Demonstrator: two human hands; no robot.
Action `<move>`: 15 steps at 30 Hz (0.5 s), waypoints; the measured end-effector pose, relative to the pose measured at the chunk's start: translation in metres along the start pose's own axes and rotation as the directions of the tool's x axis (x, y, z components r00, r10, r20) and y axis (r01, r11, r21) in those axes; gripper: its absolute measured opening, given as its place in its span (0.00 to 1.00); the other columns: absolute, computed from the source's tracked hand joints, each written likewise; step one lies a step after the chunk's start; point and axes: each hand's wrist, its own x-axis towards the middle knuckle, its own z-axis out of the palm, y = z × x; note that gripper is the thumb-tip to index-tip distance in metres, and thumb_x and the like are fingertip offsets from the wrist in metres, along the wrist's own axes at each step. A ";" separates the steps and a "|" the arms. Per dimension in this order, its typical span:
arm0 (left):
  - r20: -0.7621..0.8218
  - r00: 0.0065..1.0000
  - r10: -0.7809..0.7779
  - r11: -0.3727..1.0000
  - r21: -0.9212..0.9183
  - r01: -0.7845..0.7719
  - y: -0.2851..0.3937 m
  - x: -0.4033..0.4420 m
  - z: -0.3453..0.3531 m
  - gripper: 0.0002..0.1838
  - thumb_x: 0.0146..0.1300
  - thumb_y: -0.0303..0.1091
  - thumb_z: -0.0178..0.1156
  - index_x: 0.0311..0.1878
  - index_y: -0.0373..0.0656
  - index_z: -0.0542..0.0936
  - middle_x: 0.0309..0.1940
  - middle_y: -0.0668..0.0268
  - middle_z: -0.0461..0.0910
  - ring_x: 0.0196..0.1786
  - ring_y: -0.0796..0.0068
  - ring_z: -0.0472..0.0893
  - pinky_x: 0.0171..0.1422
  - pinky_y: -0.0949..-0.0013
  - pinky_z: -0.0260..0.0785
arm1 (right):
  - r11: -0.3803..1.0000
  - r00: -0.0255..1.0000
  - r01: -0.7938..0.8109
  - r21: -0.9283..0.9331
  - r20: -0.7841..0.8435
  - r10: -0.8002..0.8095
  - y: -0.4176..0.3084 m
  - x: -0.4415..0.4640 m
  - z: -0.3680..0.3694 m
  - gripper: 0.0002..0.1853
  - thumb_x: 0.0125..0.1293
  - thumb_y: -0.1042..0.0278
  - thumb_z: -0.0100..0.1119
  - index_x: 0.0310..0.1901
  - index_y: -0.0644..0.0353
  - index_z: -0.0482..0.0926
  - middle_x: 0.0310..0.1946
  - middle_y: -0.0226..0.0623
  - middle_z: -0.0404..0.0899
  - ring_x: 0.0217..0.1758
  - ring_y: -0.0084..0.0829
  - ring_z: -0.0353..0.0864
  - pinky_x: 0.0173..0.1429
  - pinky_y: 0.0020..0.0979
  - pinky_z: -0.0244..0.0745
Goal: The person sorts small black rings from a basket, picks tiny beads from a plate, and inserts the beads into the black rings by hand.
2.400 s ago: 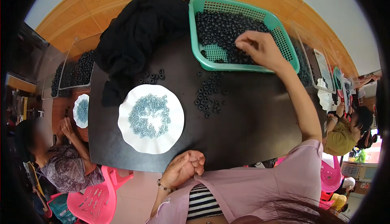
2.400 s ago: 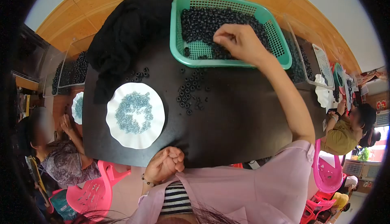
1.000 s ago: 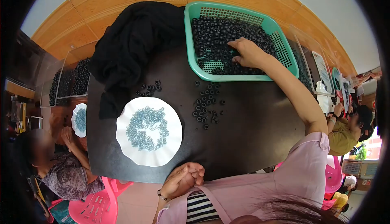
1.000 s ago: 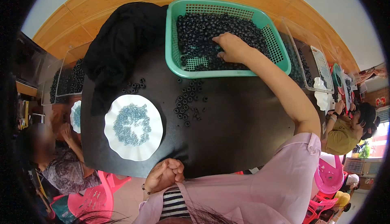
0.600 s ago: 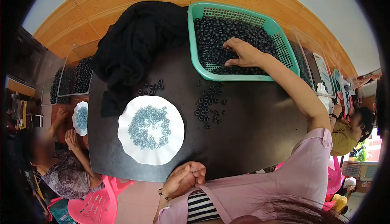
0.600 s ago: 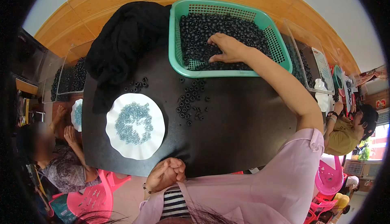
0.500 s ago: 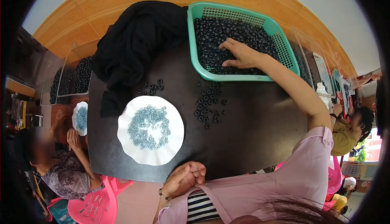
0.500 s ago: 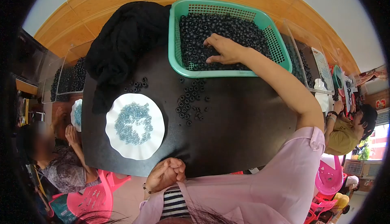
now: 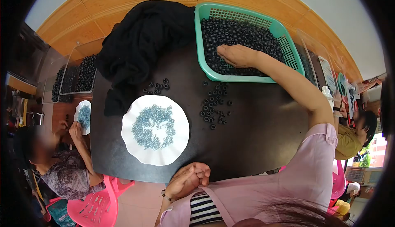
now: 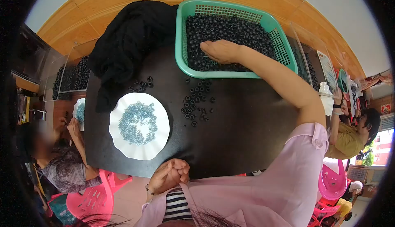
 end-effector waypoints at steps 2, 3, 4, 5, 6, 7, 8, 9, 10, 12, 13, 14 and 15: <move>0.004 1.000 0.008 1.000 -0.001 -0.008 0.001 -0.001 -0.001 0.23 0.74 0.47 0.42 0.55 0.35 0.71 0.43 0.61 0.73 0.40 0.70 0.72 0.48 0.69 0.65 | 0.991 0.996 0.012 0.137 -0.093 0.001 0.008 0.003 0.005 0.03 0.67 0.74 0.46 0.39 0.63 0.64 0.31 0.46 0.68 0.34 0.48 0.73 0.39 0.41 0.69; 0.002 1.000 0.013 1.000 -0.003 -0.013 0.001 -0.002 -0.001 0.23 0.74 0.47 0.42 0.55 0.35 0.71 0.43 0.61 0.73 0.40 0.70 0.72 0.48 0.69 0.65 | 0.990 0.996 0.017 0.137 -0.092 -0.005 0.007 0.003 0.000 0.03 0.67 0.74 0.46 0.39 0.63 0.64 0.31 0.46 0.68 0.34 0.48 0.73 0.39 0.41 0.69; -0.002 1.000 0.005 1.000 0.006 -0.005 0.001 -0.003 -0.002 0.23 0.74 0.47 0.42 0.55 0.35 0.71 0.43 0.61 0.73 0.40 0.71 0.72 0.47 0.69 0.65 | 0.975 0.985 0.009 0.223 -0.170 0.030 0.005 0.001 -0.008 0.03 0.67 0.74 0.47 0.38 0.63 0.65 0.30 0.45 0.69 0.33 0.45 0.72 0.39 0.39 0.69; -0.005 1.000 -0.006 1.000 0.015 0.006 0.001 -0.003 -0.003 0.23 0.74 0.46 0.42 0.56 0.34 0.71 0.43 0.61 0.73 0.40 0.71 0.73 0.47 0.69 0.65 | 0.951 0.967 0.004 0.308 -0.243 0.075 0.005 -0.001 -0.013 0.03 0.67 0.74 0.48 0.37 0.63 0.66 0.30 0.44 0.69 0.32 0.42 0.71 0.39 0.37 0.68; -0.003 1.000 -0.009 1.000 0.015 0.009 0.001 -0.003 -0.003 0.23 0.74 0.46 0.42 0.56 0.34 0.71 0.43 0.61 0.73 0.40 0.71 0.73 0.47 0.69 0.65 | 0.930 0.942 0.013 0.368 -0.317 0.112 0.008 -0.002 -0.014 0.03 0.66 0.74 0.51 0.37 0.63 0.69 0.29 0.42 0.70 0.30 0.34 0.69 0.38 0.32 0.67; 0.001 1.000 -0.011 1.000 0.016 0.011 0.001 -0.002 -0.003 0.23 0.74 0.47 0.42 0.56 0.34 0.71 0.43 0.61 0.73 0.40 0.71 0.73 0.47 0.69 0.65 | 0.919 0.938 -0.064 0.390 -0.290 0.188 0.010 -0.006 -0.019 0.05 0.66 0.71 0.53 0.39 0.63 0.71 0.26 0.42 0.74 0.29 0.35 0.73 0.36 0.34 0.69; 0.005 1.000 -0.011 1.000 0.016 0.011 0.001 -0.001 -0.003 0.23 0.74 0.47 0.42 0.56 0.34 0.71 0.43 0.61 0.73 0.40 0.71 0.73 0.47 0.69 0.65 | 0.918 0.924 -0.084 0.388 -0.315 0.217 0.011 -0.008 -0.022 0.05 0.66 0.71 0.55 0.39 0.63 0.72 0.25 0.41 0.74 0.27 0.34 0.73 0.35 0.33 0.69; 0.006 1.000 -0.012 1.000 0.015 0.012 0.001 -0.001 -0.003 0.23 0.74 0.47 0.42 0.56 0.34 0.71 0.43 0.61 0.73 0.40 0.71 0.73 0.47 0.69 0.65 | 0.916 0.908 -0.102 0.388 -0.340 0.245 0.013 -0.009 -0.025 0.06 0.65 0.71 0.56 0.40 0.63 0.73 0.23 0.39 0.74 0.26 0.32 0.73 0.34 0.33 0.69; 0.005 1.000 -0.014 1.000 0.013 0.014 0.002 -0.001 -0.002 0.23 0.74 0.46 0.42 0.56 0.35 0.71 0.43 0.61 0.73 0.40 0.71 0.73 0.47 0.69 0.65 | 0.916 0.908 -0.102 0.389 -0.339 0.245 0.013 -0.012 -0.029 0.06 0.65 0.71 0.56 0.40 0.63 0.73 0.23 0.39 0.74 0.26 0.32 0.73 0.34 0.33 0.69; 0.003 1.000 -0.015 1.000 0.009 0.015 0.001 -0.001 -0.003 0.23 0.74 0.46 0.42 0.56 0.35 0.71 0.43 0.61 0.73 0.40 0.71 0.73 0.47 0.69 0.65 | 0.884 0.886 -0.248 0.397 -0.277 0.373 0.013 -0.017 -0.037 0.06 0.65 0.71 0.57 0.40 0.62 0.73 0.22 0.33 0.70 0.25 0.22 0.68 0.31 0.27 0.66; 0.004 1.000 -0.014 1.000 0.005 0.014 0.001 -0.001 -0.003 0.23 0.74 0.46 0.42 0.56 0.35 0.71 0.43 0.60 0.74 0.40 0.71 0.73 0.47 0.69 0.65 | 0.883 0.886 -0.249 0.397 -0.275 0.373 0.014 -0.019 -0.038 0.06 0.65 0.71 0.57 0.40 0.62 0.73 0.22 0.33 0.70 0.25 0.22 0.68 0.31 0.27 0.66; 0.004 1.000 -0.013 1.000 0.002 0.013 0.001 0.000 -0.003 0.23 0.74 0.46 0.43 0.56 0.35 0.71 0.43 0.60 0.74 0.40 0.71 0.73 0.47 0.69 0.65 | 0.855 0.879 -0.286 0.434 -0.236 0.414 0.014 -0.021 -0.040 0.06 0.65 0.71 0.58 0.40 0.62 0.73 0.22 0.32 0.70 0.24 0.21 0.68 0.28 0.27 0.66; 0.004 1.000 -0.014 1.000 0.002 0.014 0.000 0.000 -0.003 0.23 0.74 0.46 0.43 0.56 0.35 0.71 0.43 0.60 0.74 0.40 0.71 0.73 0.47 0.69 0.65 | 0.823 0.870 -0.323 0.467 -0.195 0.452 0.015 -0.023 -0.040 0.06 0.65 0.71 0.58 0.40 0.62 0.73 0.22 0.31 0.70 0.23 0.20 0.68 0.26 0.26 0.67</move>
